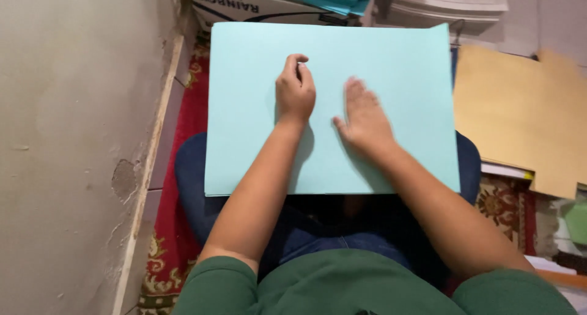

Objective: Manually pressing and flattening the creases of light blue paper folders

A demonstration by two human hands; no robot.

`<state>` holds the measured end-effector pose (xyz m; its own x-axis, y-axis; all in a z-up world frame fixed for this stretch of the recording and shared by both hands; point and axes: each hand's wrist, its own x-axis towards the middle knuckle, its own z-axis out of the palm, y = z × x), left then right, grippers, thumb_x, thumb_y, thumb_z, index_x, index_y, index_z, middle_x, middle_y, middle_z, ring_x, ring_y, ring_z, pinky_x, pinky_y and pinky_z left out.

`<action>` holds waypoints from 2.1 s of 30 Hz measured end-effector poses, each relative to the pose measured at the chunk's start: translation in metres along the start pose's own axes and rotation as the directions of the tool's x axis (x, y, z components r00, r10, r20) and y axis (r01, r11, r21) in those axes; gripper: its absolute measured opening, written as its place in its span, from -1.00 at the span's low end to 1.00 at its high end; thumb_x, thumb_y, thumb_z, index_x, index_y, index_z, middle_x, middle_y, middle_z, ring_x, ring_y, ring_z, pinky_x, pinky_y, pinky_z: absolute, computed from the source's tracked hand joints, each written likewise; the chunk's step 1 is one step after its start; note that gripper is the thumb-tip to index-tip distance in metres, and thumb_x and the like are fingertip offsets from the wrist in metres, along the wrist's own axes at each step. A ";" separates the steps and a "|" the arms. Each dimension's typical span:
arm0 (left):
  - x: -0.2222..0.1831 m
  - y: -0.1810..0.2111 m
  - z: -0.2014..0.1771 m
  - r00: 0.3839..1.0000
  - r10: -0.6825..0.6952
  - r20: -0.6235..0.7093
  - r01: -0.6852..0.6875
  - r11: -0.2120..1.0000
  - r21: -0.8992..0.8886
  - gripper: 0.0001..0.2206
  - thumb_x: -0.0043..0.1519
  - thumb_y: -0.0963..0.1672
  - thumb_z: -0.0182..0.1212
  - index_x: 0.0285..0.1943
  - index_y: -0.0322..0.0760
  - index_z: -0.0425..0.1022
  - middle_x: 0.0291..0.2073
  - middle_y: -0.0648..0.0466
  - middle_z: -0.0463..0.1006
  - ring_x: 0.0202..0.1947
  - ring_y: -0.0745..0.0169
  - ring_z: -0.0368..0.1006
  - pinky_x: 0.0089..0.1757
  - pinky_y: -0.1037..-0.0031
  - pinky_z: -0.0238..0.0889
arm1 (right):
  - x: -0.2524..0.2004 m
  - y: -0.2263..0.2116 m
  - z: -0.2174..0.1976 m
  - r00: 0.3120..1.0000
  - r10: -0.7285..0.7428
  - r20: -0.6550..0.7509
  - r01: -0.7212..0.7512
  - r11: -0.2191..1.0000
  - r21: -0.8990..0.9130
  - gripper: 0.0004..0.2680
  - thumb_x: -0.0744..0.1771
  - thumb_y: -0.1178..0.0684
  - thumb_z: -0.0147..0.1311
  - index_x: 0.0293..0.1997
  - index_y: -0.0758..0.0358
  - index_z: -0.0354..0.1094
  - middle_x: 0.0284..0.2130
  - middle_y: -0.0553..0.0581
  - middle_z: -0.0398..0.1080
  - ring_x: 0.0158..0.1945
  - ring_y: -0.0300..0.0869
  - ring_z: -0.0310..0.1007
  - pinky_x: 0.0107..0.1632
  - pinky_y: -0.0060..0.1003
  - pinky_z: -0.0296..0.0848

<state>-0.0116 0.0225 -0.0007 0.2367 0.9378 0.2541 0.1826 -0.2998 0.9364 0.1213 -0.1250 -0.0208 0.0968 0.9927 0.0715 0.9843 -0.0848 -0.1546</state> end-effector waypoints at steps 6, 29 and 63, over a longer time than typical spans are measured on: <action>-0.005 -0.005 0.004 0.993 0.102 0.050 -0.109 0.984 0.144 -0.82 0.30 -0.15 -0.12 -0.08 -0.14 0.44 -0.41 0.04 0.58 -0.39 0.10 0.54 -0.24 0.31 0.46 | -0.085 0.101 -0.032 0.901 0.430 -0.048 -0.431 0.902 0.000 -0.39 0.43 -0.28 -0.34 0.54 0.52 -0.26 0.51 0.49 -0.27 0.58 0.24 -0.37 0.51 0.12 -0.35; -0.008 0.013 0.017 0.857 0.283 0.432 -0.507 0.617 0.602 -0.61 0.27 -0.08 0.02 0.31 -0.12 0.33 0.37 -0.07 0.31 0.35 -0.17 0.17 0.17 0.04 0.02 | 0.059 0.144 -0.078 0.895 0.427 0.130 -0.424 0.904 -0.048 -0.48 0.43 -0.13 -0.54 0.56 0.39 -0.46 0.55 0.29 -0.42 0.60 -0.01 -0.56 0.49 0.05 -0.68; 0.105 -0.008 0.075 0.781 -0.046 0.623 -0.505 0.541 0.672 -0.41 0.43 0.04 -0.37 0.61 -0.28 -0.18 0.58 -0.07 -0.17 0.56 -0.06 -0.35 0.40 -0.02 -0.48 | -0.024 0.094 -0.045 0.914 0.403 -0.047 -0.402 0.915 0.033 -0.50 0.43 -0.06 -0.35 0.54 0.46 -0.26 0.52 0.37 -0.25 0.57 0.08 -0.32 0.52 -0.03 -0.31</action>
<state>0.0832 0.1101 0.0006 0.7710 0.6368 0.0047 0.6211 -0.7535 0.2158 0.2177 -0.1604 0.0078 0.4920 0.8692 0.0494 0.8571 -0.4736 -0.2027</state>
